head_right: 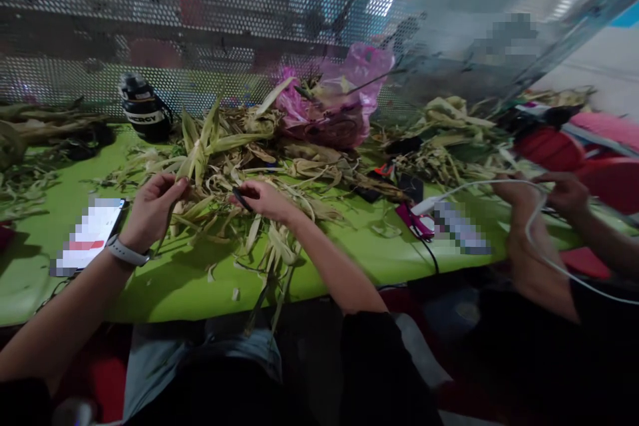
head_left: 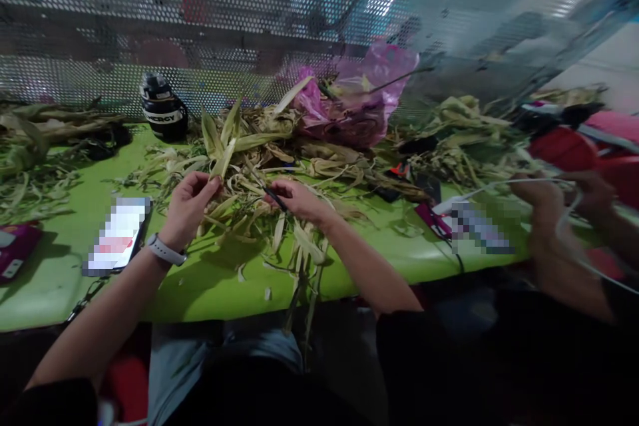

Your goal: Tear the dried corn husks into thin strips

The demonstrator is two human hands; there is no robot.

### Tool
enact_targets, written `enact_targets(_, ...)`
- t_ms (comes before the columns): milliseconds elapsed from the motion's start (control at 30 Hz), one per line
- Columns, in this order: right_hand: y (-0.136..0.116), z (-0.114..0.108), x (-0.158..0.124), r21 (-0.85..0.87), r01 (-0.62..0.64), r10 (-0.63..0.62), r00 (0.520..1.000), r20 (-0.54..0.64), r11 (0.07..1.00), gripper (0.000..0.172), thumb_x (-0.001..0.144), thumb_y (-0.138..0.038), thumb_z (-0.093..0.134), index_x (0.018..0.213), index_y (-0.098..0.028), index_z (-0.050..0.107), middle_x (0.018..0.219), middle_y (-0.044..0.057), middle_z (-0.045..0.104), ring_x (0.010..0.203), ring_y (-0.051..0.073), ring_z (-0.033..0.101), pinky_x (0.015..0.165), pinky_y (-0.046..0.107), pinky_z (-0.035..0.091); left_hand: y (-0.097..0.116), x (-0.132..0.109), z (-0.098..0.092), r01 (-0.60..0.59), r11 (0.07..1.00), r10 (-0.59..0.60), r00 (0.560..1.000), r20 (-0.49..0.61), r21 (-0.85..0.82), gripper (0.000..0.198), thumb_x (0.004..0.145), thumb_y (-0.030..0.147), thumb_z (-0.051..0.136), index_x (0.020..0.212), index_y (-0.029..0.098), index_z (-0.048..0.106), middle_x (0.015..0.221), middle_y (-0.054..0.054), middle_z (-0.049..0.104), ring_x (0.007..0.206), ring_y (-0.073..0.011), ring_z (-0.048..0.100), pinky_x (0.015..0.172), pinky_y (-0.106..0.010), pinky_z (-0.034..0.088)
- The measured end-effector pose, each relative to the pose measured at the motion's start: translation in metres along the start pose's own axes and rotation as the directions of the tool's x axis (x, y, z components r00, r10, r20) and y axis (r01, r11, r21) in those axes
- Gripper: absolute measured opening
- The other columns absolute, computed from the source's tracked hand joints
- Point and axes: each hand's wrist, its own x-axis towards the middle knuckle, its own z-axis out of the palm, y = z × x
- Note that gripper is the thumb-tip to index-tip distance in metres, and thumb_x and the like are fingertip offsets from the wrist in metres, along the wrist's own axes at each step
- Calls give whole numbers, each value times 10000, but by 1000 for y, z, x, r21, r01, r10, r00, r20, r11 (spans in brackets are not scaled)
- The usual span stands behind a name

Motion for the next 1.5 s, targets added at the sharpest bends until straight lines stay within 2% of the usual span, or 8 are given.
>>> enact_targets(233, 23, -19, 3, -699, -213, 35, 965, -259, 682, 414, 734, -555, 629, 892, -179, 698, 934, 83, 650, 705, 160, 536, 585, 255, 310, 6, 1, -9, -87, 984, 99, 992, -72, 157, 215, 679, 354, 777, 775, 170, 721, 683, -2, 622, 590, -95, 518, 514, -210, 384)
enact_targets(400, 27, -23, 8, -778, -244, 92, 968, -235, 579, 298, 766, -446, 629, 877, -185, 719, 851, 74, 680, 703, 168, 553, 575, 258, 280, 18, -4, -5, 21, 992, -15, 999, -47, 122, 196, 678, 339, 765, 726, 169, 680, 534, 49, 505, 427, -46, 366, 392, -194, 254)
enact_targets(600, 15, -32, 5, -619, -140, 107, 990, -90, 773, 341, 774, -460, 633, 937, -166, 695, 673, 9, 621, 597, 131, 513, 566, 249, 301, 24, -6, -5, -43, 987, 49, 998, -35, 155, 218, 687, 354, 751, 697, 162, 647, 580, 25, 552, 477, -71, 443, 437, -200, 354)
enact_targets(667, -3, -21, 0, -543, -126, 27, 982, -186, 830, 405, 793, -530, 602, 934, -156, 670, 735, 32, 633, 622, 132, 519, 578, 249, 323, 24, -7, -2, -109, 977, 120, 991, -52, 181, 221, 694, 351, 748, 666, 166, 631, 576, 25, 540, 499, -74, 444, 452, -203, 335)
enact_targets(800, -41, 24, -1, -230, 113, -96, 992, 84, 966, 498, 761, -649, 588, 835, -157, 606, 715, 4, 593, 612, 110, 493, 572, 236, 354, 23, -10, 12, -120, 972, 125, 992, -10, 202, 247, 704, 353, 748, 636, 164, 604, 547, 36, 491, 487, -66, 392, 445, -213, 278)
enact_targets(967, -41, 61, 15, 40, 147, -147, 989, 5, 988, 505, 679, -643, 680, 713, -166, 517, 581, -54, 450, 526, 78, 414, 486, 223, 318, 17, -11, 22, -38, 999, 38, 999, 20, 31, 316, 696, 384, 757, 615, 160, 551, 562, 40, 495, 499, -59, 409, 461, -199, 312)
enact_targets(1200, -16, 51, 15, 260, 53, -97, 982, 161, 964, 491, 742, -652, 613, 715, -171, 513, 567, -61, 476, 482, 69, 456, 472, 218, 373, 7, -12, 19, 118, 993, -115, 986, 121, -15, 343, 694, 421, 771, 626, 157, 562, 546, 39, 492, 469, -53, 396, 439, -202, 297)
enact_targets(1500, -5, 51, 3, 344, 35, -42, 999, 13, 938, 418, 746, -577, 651, 796, -174, 554, 560, -66, 462, 459, 63, 387, 447, 211, 306, 0, -14, 15, 198, 978, -206, 955, 215, 57, 351, 726, 459, 742, 655, 149, 596, 592, 8, 566, 503, -60, 476, 466, -176, 367)
